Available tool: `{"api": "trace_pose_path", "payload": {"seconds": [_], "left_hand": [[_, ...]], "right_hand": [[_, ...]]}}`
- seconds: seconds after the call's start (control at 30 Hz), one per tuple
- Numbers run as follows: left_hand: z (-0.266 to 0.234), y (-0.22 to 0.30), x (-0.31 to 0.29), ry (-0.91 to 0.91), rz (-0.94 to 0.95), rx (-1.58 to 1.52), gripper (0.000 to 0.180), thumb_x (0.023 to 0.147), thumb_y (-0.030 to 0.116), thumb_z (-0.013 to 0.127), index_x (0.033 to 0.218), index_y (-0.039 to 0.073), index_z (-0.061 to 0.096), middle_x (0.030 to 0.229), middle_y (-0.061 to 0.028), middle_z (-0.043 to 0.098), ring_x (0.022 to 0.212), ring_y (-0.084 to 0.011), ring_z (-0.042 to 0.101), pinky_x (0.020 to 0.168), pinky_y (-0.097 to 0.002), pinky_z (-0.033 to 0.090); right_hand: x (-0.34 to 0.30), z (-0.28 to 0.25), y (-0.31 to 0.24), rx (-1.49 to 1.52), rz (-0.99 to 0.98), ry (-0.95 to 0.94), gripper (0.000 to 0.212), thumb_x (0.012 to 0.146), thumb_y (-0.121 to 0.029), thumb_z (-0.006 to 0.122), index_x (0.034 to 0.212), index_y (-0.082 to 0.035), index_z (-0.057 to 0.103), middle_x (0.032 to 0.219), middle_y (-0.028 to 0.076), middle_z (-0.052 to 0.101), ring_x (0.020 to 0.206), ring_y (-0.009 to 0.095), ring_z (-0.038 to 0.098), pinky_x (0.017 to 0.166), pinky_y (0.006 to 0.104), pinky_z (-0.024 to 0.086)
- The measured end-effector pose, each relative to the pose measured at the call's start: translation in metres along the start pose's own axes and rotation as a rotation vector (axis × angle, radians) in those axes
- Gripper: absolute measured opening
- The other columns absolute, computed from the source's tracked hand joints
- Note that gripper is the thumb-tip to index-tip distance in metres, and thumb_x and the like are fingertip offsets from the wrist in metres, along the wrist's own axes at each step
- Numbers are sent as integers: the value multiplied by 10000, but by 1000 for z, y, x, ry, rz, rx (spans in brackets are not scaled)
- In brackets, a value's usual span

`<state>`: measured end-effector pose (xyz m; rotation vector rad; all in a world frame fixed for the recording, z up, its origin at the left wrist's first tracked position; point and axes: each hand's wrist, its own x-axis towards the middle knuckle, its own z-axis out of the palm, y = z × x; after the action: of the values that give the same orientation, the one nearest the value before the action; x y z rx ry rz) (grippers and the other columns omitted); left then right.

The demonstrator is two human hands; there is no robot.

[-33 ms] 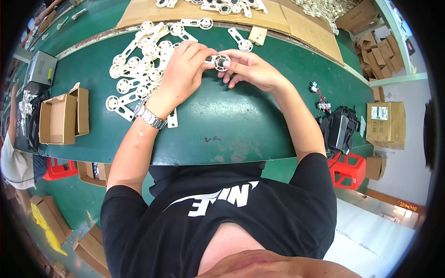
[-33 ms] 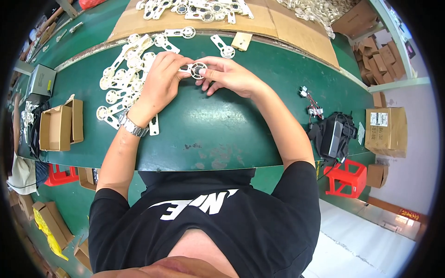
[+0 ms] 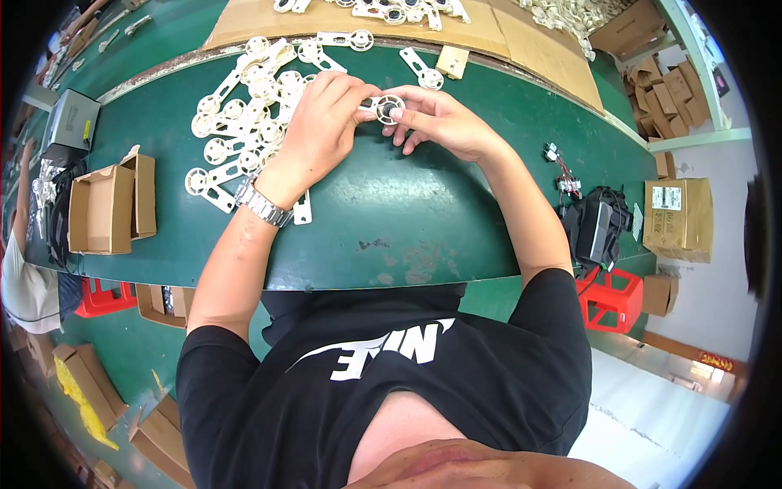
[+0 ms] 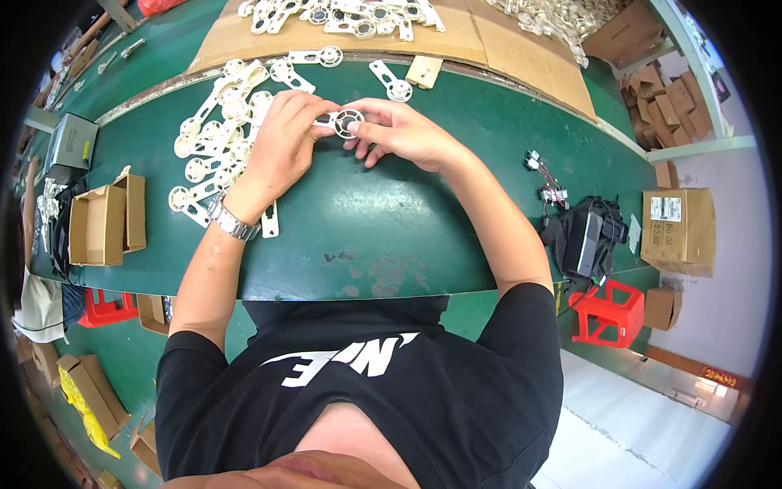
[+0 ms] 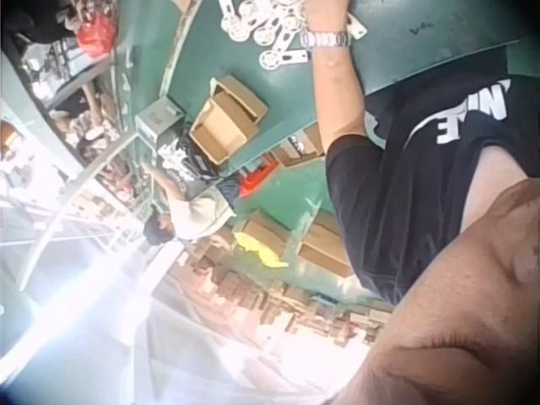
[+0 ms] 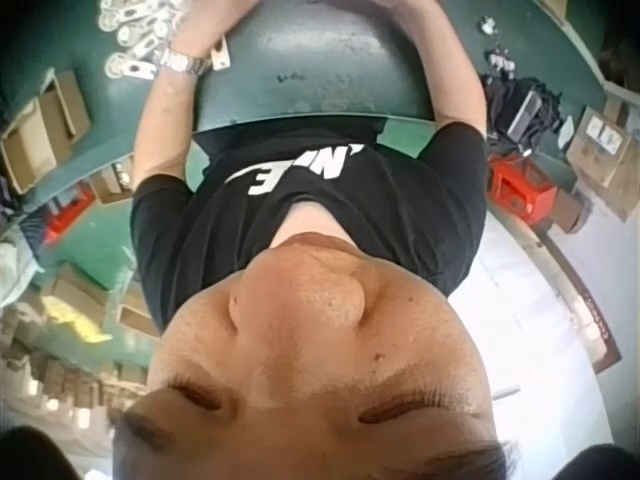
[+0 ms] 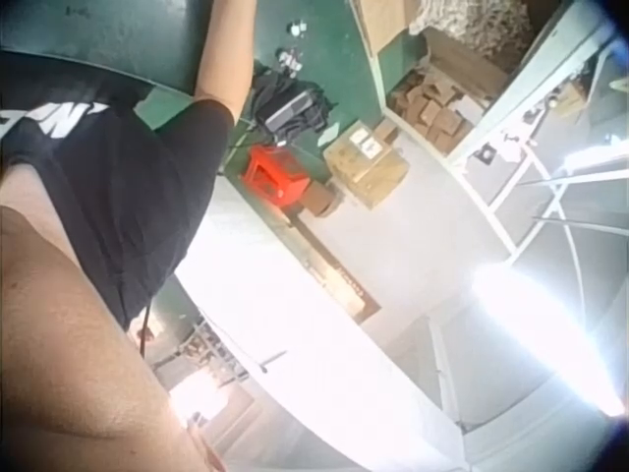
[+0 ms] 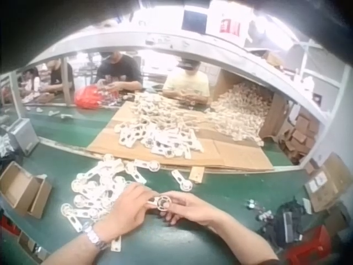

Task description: The person assembles small plastic housings by hand, inserting small electronic parts and wires into them.

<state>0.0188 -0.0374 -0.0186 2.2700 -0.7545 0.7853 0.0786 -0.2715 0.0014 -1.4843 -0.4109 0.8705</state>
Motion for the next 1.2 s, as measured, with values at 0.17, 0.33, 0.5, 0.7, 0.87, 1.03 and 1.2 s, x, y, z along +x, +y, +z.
{"api": "trace_pose_path", "payload": {"seconds": [0.17, 0.33, 0.5, 0.7, 0.87, 1.03, 1.2], "left_hand": [[2, 1, 1, 8, 42, 1, 323, 841, 2, 734, 1159, 31, 683, 1072, -98, 659, 1062, -321, 607, 923, -430, 503], [2, 6, 2, 7, 99, 53, 370, 832, 20, 746, 1197, 31, 691, 1079, -102, 655, 1082, -317, 612, 932, -430, 505], [1, 3, 0, 18, 64, 59, 477, 847, 91, 778, 1302, 36, 646, 1157, -131, 646, 1148, -336, 609, 970, -452, 501], [-22, -11, -2, -18, -297, 441, 388, 906, 138, 743, 1278, 74, 653, 1248, -128, 618, 1221, -344, 535, 1049, -511, 414], [-62, -33, -16, -238, -385, 465, 539, 791, -96, 638, 1291, 102, 682, 1310, -86, 617, 1316, -328, 496, 1151, -534, 320], [-64, -33, -18, -286, -369, 560, 402, 836, -26, 700, 1210, 119, 730, 1279, -76, 633, 1306, -327, 509, 1128, -571, 331], [-62, -47, -15, -248, -292, 698, 296, 890, 182, 788, 1184, 173, 759, 1307, -43, 662, 1310, -337, 533, 1077, -588, 378]], "right_hand": [[4, 3, 8, -304, -113, 84, 370, 1057, -235, 652, 1385, -64, 632, 944, 24, 712, 823, 96, 650, 703, 264, 557], [5, 11, 13, -381, -129, 207, 332, 1019, -218, 649, 1314, -67, 677, 857, 4, 696, 768, 68, 630, 667, 248, 524], [4, 13, 6, -316, -138, 200, 279, 1012, -218, 671, 1245, -66, 698, 794, -15, 679, 709, 44, 606, 600, 228, 476], [11, -38, -29, -147, -262, 444, 240, 1005, -263, 749, 1120, -52, 752, 724, -75, 584, 564, 29, 450, 510, 222, 328], [12, -52, -52, -37, -517, 444, 862, 1000, -171, 738, 1626, 102, 211, 1346, 229, 687, 1151, 262, 709, 902, 319, 584], [-48, -63, -54, -349, -431, 557, 684, 1027, -148, 693, 1602, 33, 369, 1377, 198, 681, 1112, 217, 723, 884, 313, 589], [-135, -105, -53, -645, -205, 816, 483, 1056, -219, 676, 1493, -40, 572, 1298, 101, 728, 1061, 149, 697, 896, 292, 555]]}}
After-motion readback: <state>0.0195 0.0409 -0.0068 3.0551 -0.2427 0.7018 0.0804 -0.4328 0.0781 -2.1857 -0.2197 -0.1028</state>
